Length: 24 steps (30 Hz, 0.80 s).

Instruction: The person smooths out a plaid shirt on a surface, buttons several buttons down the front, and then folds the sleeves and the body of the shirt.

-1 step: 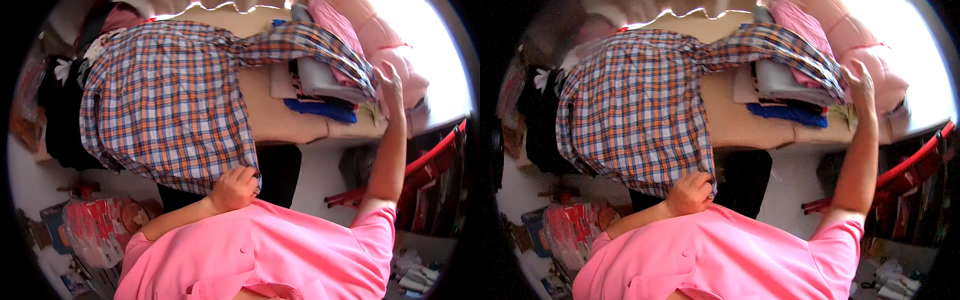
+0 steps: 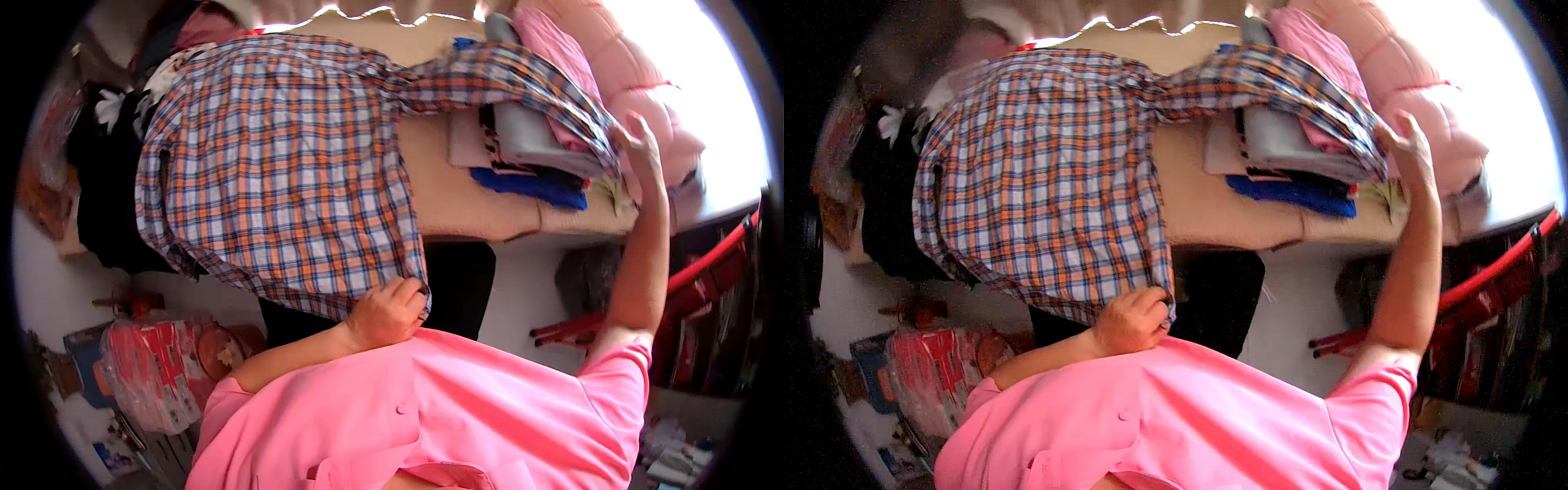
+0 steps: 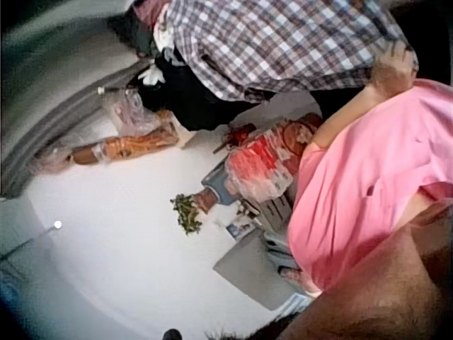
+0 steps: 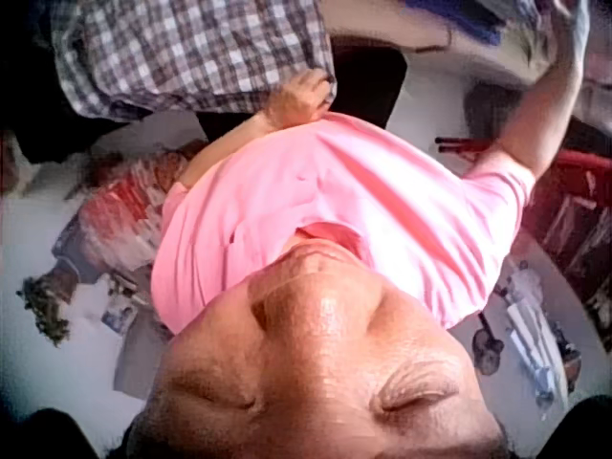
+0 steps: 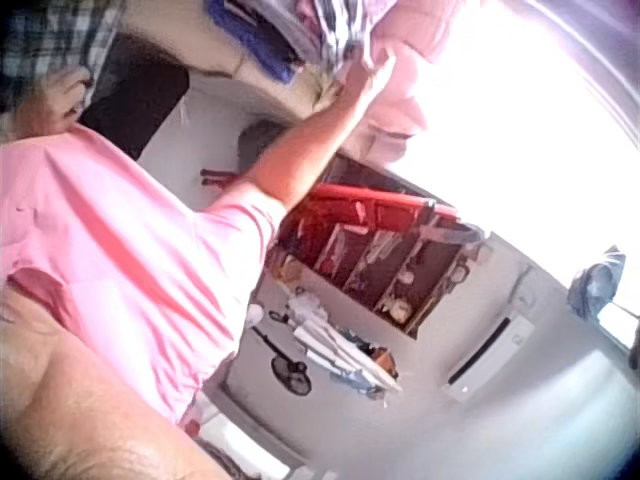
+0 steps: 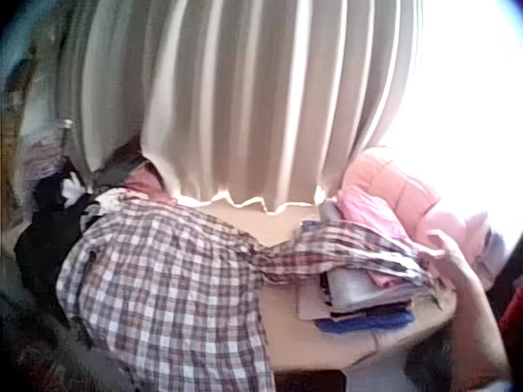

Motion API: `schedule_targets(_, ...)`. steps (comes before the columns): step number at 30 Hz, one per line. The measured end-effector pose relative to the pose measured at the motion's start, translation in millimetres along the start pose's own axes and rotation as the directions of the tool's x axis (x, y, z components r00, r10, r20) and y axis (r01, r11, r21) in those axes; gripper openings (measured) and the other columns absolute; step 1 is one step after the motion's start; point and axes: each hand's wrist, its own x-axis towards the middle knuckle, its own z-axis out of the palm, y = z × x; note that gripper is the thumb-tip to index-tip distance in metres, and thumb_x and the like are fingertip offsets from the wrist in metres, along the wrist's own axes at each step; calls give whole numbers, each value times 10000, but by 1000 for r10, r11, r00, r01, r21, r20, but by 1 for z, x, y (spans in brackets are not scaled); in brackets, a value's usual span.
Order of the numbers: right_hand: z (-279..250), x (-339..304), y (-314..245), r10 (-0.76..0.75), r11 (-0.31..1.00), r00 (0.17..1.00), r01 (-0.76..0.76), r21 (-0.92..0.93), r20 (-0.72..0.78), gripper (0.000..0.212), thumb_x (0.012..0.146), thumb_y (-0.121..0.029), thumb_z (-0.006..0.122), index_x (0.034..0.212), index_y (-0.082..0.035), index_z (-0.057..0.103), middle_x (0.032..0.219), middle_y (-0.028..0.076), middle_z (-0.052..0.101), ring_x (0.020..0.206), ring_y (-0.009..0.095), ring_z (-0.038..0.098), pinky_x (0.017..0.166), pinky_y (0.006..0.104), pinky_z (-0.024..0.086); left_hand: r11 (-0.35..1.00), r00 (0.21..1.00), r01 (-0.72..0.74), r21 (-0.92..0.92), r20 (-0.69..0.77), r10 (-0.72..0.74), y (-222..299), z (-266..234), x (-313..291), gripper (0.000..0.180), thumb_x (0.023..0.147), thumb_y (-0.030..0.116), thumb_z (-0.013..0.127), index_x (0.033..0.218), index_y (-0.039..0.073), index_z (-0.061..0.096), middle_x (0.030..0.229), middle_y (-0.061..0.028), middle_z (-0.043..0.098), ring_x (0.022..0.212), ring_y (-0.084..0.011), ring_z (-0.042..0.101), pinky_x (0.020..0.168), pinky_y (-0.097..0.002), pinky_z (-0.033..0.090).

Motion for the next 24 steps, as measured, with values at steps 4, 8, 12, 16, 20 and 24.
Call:
schedule_targets(4,-6,18,19,156,949,875,-261,175,458,281,818,-244,651,959,-2,627,795,6,598,717,90,520,681,229,424,989,992,122,-85,-34,-125,-11,5,-6,181,719,113,649,829,15,544,887,-119,515,695,-257,591,553,-346,501)
schedule_targets(8,-27,35,7,198,957,881,-269,110,430,246,839,-291,624,883,-48,622,734,-40,568,678,67,503,638,219,416,918,958,270,-292,-16,-287,-16,-1,-12,165,791,116,617,839,-1,511,823,-144,544,675,-304,593,551,-365,497)
schedule_targets(12,-53,69,-3,227,591,931,-365,720,285,324,869,-294,593,1055,-28,588,980,57,601,837,134,581,734,307,496,824,909,409,-393,96,-406,-18,-15,-18,171,801,136,619,828,10,507,811,-137,561,672,-305,580,579,-383,472)
schedule_targets(16,-54,122,-53,0,450,983,-164,878,184,347,910,-214,538,1167,18,525,1080,123,580,951,188,595,790,313,530,754,867,483,-446,120,-484,-21,-32,-22,182,804,167,620,804,15,520,748,-130,558,687,-300,572,574,-387,440)
schedule_targets(20,-19,181,-184,-291,256,951,-28,966,105,323,934,-175,500,1197,12,502,1096,171,564,941,241,604,777,307,553,771,885,443,-457,84,-458,-23,-50,-31,191,801,166,606,762,7,509,711,-138,548,659,-309,559,569,-396,430)
schedule_targets(24,24,208,-344,-142,277,969,-158,948,203,275,942,-185,437,1094,39,490,1081,182,573,959,280,586,920,375,479,693,842,483,-535,67,-536,-28,-73,-52,181,795,129,583,731,-3,477,678,-153,520,608,-313,523,553,-392,413)
